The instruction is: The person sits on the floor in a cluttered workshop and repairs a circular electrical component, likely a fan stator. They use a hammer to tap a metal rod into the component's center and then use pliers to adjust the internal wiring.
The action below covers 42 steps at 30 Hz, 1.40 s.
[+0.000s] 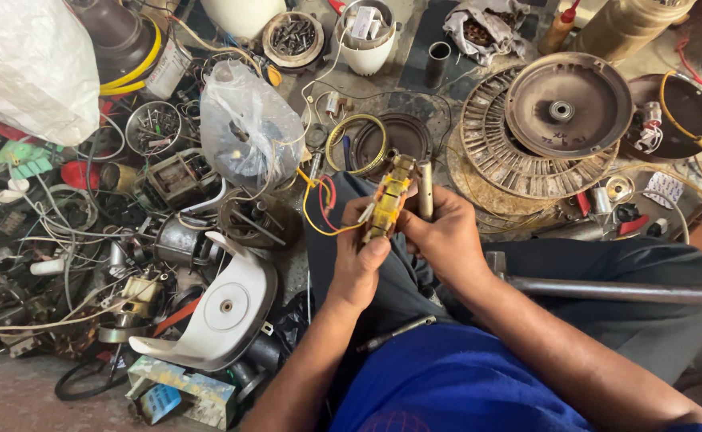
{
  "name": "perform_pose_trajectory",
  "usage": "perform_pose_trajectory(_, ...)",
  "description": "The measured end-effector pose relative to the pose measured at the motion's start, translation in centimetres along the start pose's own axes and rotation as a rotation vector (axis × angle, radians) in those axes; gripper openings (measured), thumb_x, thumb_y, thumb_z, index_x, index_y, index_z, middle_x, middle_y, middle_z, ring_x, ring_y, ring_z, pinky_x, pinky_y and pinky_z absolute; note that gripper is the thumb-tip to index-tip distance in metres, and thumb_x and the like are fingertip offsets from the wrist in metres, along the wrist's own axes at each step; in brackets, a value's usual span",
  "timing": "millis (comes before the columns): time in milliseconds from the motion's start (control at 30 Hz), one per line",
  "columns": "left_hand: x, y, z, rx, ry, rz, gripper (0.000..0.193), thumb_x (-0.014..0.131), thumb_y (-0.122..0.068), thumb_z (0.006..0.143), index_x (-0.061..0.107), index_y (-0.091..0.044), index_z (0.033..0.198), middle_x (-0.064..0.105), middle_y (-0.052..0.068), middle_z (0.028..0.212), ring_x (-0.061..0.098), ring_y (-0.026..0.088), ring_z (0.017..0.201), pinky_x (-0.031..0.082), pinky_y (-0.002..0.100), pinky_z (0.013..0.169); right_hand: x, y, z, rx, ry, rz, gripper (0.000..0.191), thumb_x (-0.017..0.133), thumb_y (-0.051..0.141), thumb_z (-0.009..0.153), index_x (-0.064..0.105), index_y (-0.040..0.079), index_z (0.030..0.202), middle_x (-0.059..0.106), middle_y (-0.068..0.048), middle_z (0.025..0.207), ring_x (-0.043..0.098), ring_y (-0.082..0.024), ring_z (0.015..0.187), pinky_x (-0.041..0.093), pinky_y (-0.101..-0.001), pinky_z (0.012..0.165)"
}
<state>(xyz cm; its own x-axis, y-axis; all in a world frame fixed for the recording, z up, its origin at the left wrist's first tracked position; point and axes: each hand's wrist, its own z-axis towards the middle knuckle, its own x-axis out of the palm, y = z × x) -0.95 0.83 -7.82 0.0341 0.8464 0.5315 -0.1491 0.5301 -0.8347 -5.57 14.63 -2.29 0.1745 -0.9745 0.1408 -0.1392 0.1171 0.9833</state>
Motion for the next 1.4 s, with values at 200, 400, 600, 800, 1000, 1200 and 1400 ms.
perform_pose_trajectory(200, 0.3, -0.1, -0.1, 0.008, 0.018, 0.003, 0.078, 0.080, -0.049, 0.087, 0.047, 0.001, 0.136, 0.060, 0.009, 0.132, 0.055, 0.015, 0.120, 0.043, 0.032, 0.109, -1.6, -0.5, -1.1, 0.110, 0.036, 0.006, 0.013, 0.071, 0.012, 0.093, 0.073, 0.003, 0.103, 0.063, 0.004, 0.067, 0.050, -0.003, 0.049, 0.039, -0.0202, 0.042)
perform_pose_trajectory(400, 0.8, -0.7, 0.0, -0.013, 0.026, 0.073, 0.081, 0.081, -0.047, 0.087, 0.048, 0.004, 0.141, 0.061, 0.014, 0.131, 0.055, 0.018, 0.117, 0.044, 0.035, 0.104, -1.8, -1.7, -1.0, 0.089, -0.052, 0.167, 0.009, 0.075, 0.005, 0.094, 0.070, -0.002, 0.093, 0.064, -0.001, 0.068, 0.053, -0.007, 0.050, 0.042, -0.0229, 0.044)
perform_pose_trajectory(600, 1.4, -1.5, 0.5, 0.024, 0.108, 0.150, 0.083, 0.081, -0.048, 0.087, 0.049, 0.005, 0.142, 0.063, 0.015, 0.137, 0.058, 0.021, 0.130, 0.045, 0.037, 0.117, -1.2, -2.5, -1.6, 0.101, -0.150, 0.408, 0.009, 0.070, 0.004, 0.089, 0.061, 0.003, 0.090, 0.065, -0.002, 0.067, 0.055, -0.010, 0.046, 0.041, -0.0243, 0.040)
perform_pose_trajectory(800, 1.4, -1.2, 0.5, -0.050, 0.069, 0.078, 0.089, 0.083, -0.049, 0.083, 0.043, 0.001, 0.145, 0.061, 0.014, 0.135, 0.059, 0.021, 0.127, 0.045, 0.037, 0.112, -0.7, -3.7, -1.3, -0.015, -0.155, 0.271, 0.012, 0.073, 0.007, 0.095, 0.062, 0.001, 0.093, 0.061, -0.001, 0.066, 0.050, -0.007, 0.047, 0.040, -0.0224, 0.042)
perform_pose_trajectory(1000, 0.5, -0.1, 0.3, -0.035, 0.026, -0.021, 0.090, 0.085, -0.048, 0.086, 0.046, 0.002, 0.150, 0.059, 0.011, 0.128, 0.054, 0.018, 0.114, 0.044, 0.035, 0.102, -4.0, -1.3, -2.0, 0.202, -0.046, 0.284, 0.025, 0.060, 0.011, 0.095, 0.066, 0.004, 0.118, 0.065, -0.004, 0.082, 0.059, -0.010, 0.065, 0.047, -0.0240, 0.055)
perform_pose_trajectory(1200, 0.1, -0.2, 0.4, -0.058, 0.008, -0.073, 0.090, 0.083, -0.052, 0.085, 0.045, 0.001, 0.148, 0.061, 0.012, 0.132, 0.058, 0.022, 0.120, 0.045, 0.040, 0.110, -6.9, 1.2, -5.7, -0.457, 0.134, -0.686, 0.040, 0.068, 0.005, 0.093, 0.064, 0.000, 0.133, 0.070, -0.016, 0.106, 0.071, -0.029, 0.086, 0.056, -0.0360, 0.076)
perform_pose_trajectory(1400, 0.4, -0.6, 0.1, -0.040, 0.050, -0.050, 0.087, 0.081, -0.051, 0.087, 0.044, -0.001, 0.147, 0.058, 0.012, 0.141, 0.054, 0.022, 0.135, 0.038, 0.040, 0.122, -5.8, 1.2, -4.9, -0.529, 0.118, -0.745, 0.038, 0.070, 0.006, 0.091, 0.066, 0.001, 0.129, 0.071, -0.019, 0.113, 0.072, -0.034, 0.098, 0.058, -0.0388, 0.084)
